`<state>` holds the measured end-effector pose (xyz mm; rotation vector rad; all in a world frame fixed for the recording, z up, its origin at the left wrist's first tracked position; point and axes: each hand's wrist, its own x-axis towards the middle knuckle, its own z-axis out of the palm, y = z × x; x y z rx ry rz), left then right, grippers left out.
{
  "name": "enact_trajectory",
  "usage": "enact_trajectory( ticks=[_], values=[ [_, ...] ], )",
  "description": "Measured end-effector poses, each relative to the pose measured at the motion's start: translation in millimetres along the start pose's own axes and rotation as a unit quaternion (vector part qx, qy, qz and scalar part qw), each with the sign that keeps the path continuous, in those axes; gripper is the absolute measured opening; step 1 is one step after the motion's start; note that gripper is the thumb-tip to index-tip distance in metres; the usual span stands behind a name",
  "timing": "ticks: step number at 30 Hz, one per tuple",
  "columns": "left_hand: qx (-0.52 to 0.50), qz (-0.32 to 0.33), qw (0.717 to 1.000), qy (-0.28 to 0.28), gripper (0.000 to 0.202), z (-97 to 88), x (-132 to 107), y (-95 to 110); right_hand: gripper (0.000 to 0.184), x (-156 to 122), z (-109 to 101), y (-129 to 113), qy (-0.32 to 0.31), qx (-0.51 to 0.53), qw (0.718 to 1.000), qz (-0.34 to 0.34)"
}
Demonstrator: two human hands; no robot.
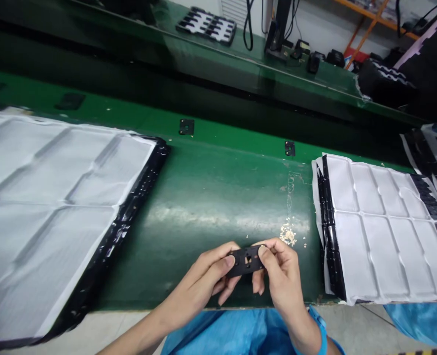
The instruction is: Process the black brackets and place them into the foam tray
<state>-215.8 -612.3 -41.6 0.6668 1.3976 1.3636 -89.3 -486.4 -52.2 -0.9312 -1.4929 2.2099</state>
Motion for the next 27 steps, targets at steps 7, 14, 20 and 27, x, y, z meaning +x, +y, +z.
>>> enact_trajectory(
  ticks=[7, 14, 20, 27],
  values=[
    [-0.030, -0.025, 0.999, 0.017, 0.031, 0.5, 3.0, 4.4, 0.033, 0.3, 0.1, -0.9, -0.006, -0.011, 1.000, 0.008],
    [0.002, -0.035, 0.998, 0.050, 0.035, -1.3, 9.5, -0.2, 0.040, 0.7, 10.2, -5.7, 0.023, -0.079, 0.996, -0.030],
    [0.029, -0.032, 0.999, 0.032, 0.039, -6.6, 7.1, 2.8, 0.043, 5.1, 10.1, -4.5, 0.010, -0.076, 0.997, -0.018],
    [0.079, -0.079, 0.994, 0.006, 0.041, -16.4, 4.2, 16.9, 0.041, 6.8, 10.1, -5.6, -0.028, -0.059, 0.998, -0.013]
  ],
)
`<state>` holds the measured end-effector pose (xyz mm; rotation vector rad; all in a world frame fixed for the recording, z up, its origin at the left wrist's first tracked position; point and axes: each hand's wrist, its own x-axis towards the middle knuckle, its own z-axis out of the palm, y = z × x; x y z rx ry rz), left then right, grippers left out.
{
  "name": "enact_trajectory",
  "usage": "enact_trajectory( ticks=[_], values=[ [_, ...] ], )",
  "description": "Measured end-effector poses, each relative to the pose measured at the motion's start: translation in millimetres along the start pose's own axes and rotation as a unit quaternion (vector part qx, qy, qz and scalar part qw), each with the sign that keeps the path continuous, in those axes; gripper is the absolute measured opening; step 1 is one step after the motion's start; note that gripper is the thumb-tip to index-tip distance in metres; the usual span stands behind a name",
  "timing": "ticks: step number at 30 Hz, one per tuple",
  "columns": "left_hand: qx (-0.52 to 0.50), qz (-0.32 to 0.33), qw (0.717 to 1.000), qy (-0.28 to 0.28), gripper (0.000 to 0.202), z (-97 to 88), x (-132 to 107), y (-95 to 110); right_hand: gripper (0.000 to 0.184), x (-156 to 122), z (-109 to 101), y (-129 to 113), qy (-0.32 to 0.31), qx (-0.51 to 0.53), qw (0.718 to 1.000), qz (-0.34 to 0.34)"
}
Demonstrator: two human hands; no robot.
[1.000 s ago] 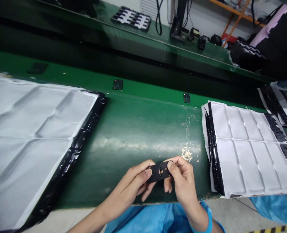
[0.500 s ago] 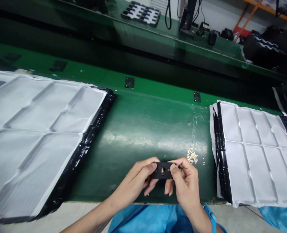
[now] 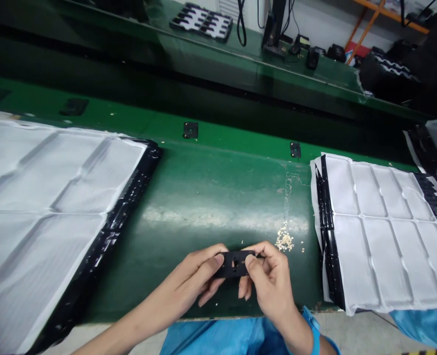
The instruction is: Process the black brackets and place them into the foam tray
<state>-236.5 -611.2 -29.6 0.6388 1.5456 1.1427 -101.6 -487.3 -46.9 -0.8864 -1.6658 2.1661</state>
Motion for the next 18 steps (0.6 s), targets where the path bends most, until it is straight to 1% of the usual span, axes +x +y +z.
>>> enact_trajectory(
  ticks=[4, 7, 10, 12, 14, 16, 18],
  values=[
    [0.012, -0.019, 1.000, -0.021, 0.040, -2.0, -1.3, 8.5, 0.043, 3.8, 1.6, 2.0, 0.016, -0.002, 1.000, 0.001],
    [0.059, 0.000, 0.998, -0.022, 0.038, -5.1, -1.1, 12.5, 0.045, 8.8, 0.9, 6.7, 0.023, -0.006, 1.000, 0.005],
    [0.137, 0.032, 0.990, -0.014, 0.037, -14.3, 3.1, 16.0, 0.048, 15.9, -0.2, 11.9, 0.020, 0.000, 1.000, 0.011],
    [0.178, 0.046, 0.983, -0.013, 0.038, -26.8, 11.6, 19.9, 0.046, 20.5, 0.1, 14.0, 0.015, 0.004, 1.000, 0.012],
    [0.215, 0.053, 0.975, -0.007, 0.038, -45.5, 27.4, 25.8, 0.041, 23.8, 1.1, 15.0, 0.013, 0.004, 1.000, 0.001],
    [0.258, 0.052, 0.965, 0.021, 0.035, -69.6, 50.9, 33.4, 0.044, 25.3, 1.7, 15.8, 0.021, -0.001, 1.000, -0.018],
    [0.302, 0.053, 0.950, 0.065, 0.030, -95.1, 79.1, 42.1, 0.047, 25.1, 1.5, 17.6, 0.033, -0.009, 0.999, -0.032]
  ],
)
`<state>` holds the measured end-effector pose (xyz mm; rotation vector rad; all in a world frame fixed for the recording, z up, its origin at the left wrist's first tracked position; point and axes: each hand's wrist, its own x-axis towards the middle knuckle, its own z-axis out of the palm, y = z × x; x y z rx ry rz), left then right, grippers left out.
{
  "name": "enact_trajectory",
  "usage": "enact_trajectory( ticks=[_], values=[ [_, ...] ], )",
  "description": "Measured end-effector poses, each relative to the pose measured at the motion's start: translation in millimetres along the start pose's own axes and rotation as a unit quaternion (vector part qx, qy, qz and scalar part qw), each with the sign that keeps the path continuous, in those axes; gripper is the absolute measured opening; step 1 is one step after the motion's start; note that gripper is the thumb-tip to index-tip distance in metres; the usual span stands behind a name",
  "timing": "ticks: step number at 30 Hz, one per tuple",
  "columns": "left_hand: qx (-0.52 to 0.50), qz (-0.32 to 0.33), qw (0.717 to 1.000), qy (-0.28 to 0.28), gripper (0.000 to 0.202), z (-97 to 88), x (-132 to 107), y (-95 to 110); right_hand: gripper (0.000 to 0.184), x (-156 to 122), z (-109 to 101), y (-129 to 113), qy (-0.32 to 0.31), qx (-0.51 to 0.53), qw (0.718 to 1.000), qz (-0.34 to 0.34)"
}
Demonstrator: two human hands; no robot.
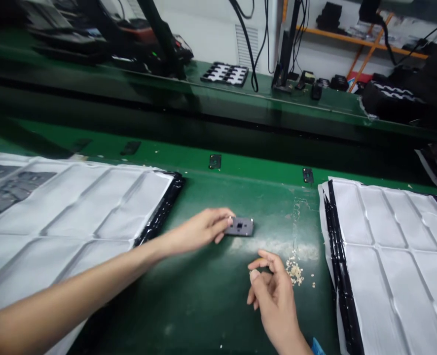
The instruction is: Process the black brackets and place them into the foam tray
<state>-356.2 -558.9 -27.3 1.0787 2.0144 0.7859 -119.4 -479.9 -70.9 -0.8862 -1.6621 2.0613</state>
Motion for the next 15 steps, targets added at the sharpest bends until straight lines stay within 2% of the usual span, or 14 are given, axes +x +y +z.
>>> enact_trajectory(
  ticks=[4, 8, 11, 15],
  values=[
    [0.078, -0.017, 0.995, 0.060, 0.025, -31.1, 53.8, -13.0, 0.045, -2.8, -2.4, 8.7, 0.025, -0.010, 1.000, -0.003],
    [0.170, -0.054, 0.979, 0.097, 0.019, -47.1, 76.3, -16.2, 0.049, -5.0, -5.2, 22.9, 0.036, -0.005, 0.999, 0.003],
    [0.231, -0.114, 0.955, 0.147, 0.025, -65.7, 88.1, -17.0, 0.049, -5.4, -6.2, 32.7, 0.027, -0.003, 1.000, 0.011],
    [0.269, -0.220, 0.916, 0.199, 0.043, -99.9, 117.8, -21.1, 0.051, -6.5, -3.4, 39.5, 0.008, -0.016, 1.000, 0.011]
  ],
)
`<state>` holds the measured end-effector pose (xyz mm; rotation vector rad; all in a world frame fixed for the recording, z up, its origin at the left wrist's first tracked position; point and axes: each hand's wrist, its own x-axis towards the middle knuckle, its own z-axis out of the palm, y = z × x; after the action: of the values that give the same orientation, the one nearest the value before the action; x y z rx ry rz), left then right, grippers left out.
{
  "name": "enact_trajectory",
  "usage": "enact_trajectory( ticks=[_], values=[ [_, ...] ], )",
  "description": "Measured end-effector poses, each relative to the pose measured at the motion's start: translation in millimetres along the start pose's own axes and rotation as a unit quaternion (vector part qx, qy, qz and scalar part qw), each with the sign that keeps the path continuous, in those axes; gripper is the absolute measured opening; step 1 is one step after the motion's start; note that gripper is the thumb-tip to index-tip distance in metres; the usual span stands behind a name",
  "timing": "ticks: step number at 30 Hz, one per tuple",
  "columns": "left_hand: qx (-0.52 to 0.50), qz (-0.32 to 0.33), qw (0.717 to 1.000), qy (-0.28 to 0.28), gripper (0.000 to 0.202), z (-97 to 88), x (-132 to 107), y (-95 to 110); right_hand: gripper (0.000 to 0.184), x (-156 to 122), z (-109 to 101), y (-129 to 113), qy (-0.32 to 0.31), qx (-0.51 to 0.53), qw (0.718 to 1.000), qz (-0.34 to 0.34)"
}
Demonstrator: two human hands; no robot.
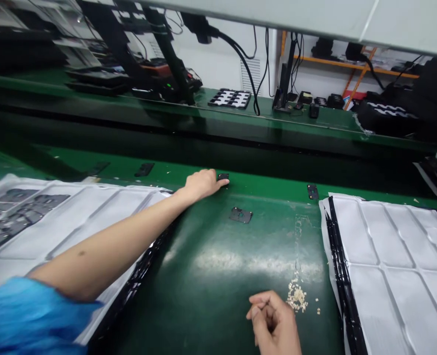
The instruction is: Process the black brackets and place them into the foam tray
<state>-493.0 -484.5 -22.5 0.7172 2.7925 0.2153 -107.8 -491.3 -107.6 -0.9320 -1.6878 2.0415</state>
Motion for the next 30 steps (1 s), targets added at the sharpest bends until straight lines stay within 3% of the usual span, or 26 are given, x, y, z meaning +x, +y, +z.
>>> enact_trajectory(
  ticks=[2, 5, 9, 11, 14, 17, 19, 23, 26, 30],
  values=[
    [0.009, -0.038, 0.999, -0.017, 0.047, -3.6, 20.0, 1.7, 0.051, -1.3, 2.7, 1.2, -0.005, -0.010, 1.000, -0.005],
    [0.005, -0.042, 0.997, -0.058, 0.040, -3.9, 36.8, 8.2, 0.050, -4.0, 5.1, 2.5, -0.009, -0.024, 1.000, -0.012],
    [-0.018, 0.011, 0.998, -0.061, 0.031, -6.4, 27.0, 23.0, 0.044, -7.4, 0.1, 1.0, -0.024, -0.036, 0.999, -0.008],
    [-0.040, 0.063, 0.996, -0.043, 0.025, -9.2, 4.0, 31.4, 0.040, -8.2, -5.6, -3.1, -0.041, -0.046, 0.998, -0.005],
    [-0.087, 0.179, 0.979, -0.045, 0.017, -9.4, -56.4, 39.7, 0.036, -5.9, -13.9, -15.4, -0.018, -0.064, 0.997, -0.030],
    [-0.125, 0.294, 0.943, -0.096, 0.005, -0.6, -133.3, 37.8, 0.036, 0.4, -17.0, -32.9, 0.062, -0.074, 0.992, -0.077],
    [-0.185, 0.368, 0.904, -0.118, 0.016, 9.6, -179.2, 31.8, 0.039, 4.4, -15.4, -44.0, 0.075, -0.074, 0.989, -0.103],
    [-0.266, 0.360, 0.887, -0.111, 0.023, 35.3, -235.6, 19.0, 0.032, 5.5, -7.2, -56.4, 0.019, -0.060, 0.991, -0.120],
    [-0.284, 0.336, 0.892, -0.098, 0.023, 53.8, -253.9, 15.6, 0.022, 1.5, -1.7, -57.8, -0.008, -0.047, 0.990, -0.133],
    [-0.285, 0.329, 0.897, -0.076, 0.024, 69.5, -265.0, 18.8, 0.020, -2.0, -0.6, -56.6, 0.007, -0.038, 0.986, -0.160]
  ],
)
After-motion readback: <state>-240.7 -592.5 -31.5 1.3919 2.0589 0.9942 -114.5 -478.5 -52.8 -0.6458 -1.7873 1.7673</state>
